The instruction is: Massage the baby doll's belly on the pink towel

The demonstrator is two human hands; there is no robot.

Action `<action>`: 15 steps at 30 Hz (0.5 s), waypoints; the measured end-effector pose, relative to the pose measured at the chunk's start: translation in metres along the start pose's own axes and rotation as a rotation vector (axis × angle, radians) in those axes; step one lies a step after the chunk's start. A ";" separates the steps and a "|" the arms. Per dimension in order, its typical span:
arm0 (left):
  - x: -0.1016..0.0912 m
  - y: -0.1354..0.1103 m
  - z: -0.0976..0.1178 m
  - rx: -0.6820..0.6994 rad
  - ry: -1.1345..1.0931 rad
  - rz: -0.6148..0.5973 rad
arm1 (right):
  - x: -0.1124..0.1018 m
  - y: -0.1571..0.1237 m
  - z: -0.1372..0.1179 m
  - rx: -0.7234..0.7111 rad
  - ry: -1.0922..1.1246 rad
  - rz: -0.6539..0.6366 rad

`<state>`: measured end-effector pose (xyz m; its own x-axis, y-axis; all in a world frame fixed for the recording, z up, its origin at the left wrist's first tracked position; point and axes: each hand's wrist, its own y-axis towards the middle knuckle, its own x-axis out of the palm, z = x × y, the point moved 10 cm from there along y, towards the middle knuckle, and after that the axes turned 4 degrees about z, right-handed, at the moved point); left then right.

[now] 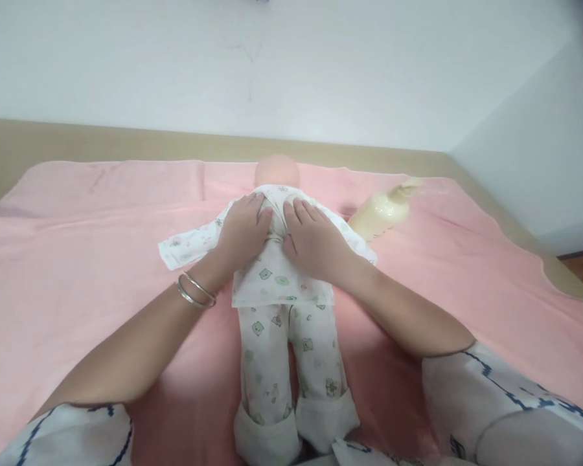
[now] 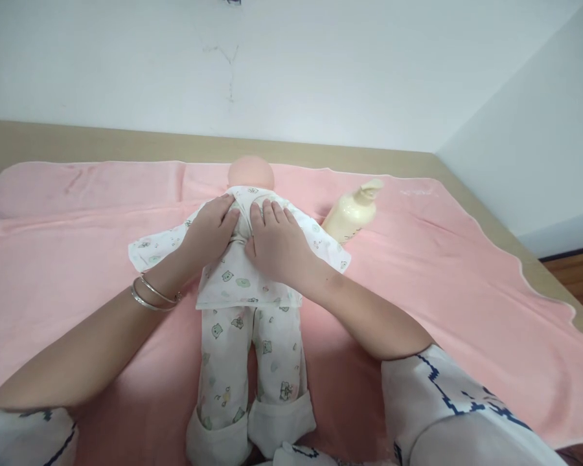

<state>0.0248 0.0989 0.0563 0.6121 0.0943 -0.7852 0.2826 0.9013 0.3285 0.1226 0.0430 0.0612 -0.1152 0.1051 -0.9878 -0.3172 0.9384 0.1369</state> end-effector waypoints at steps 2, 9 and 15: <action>0.004 -0.005 0.004 0.025 0.066 -0.015 | -0.002 0.004 0.006 0.005 0.067 -0.007; 0.007 -0.023 0.022 -0.008 0.133 -0.140 | 0.003 0.029 0.039 0.083 0.261 0.049; 0.010 -0.021 0.018 -0.075 0.061 -0.154 | 0.011 0.023 0.031 0.049 0.113 0.000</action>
<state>0.0385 0.0733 0.0510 0.5193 -0.0236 -0.8542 0.3121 0.9358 0.1638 0.1431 0.0760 0.0513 -0.2214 0.0695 -0.9727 -0.2713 0.9537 0.1299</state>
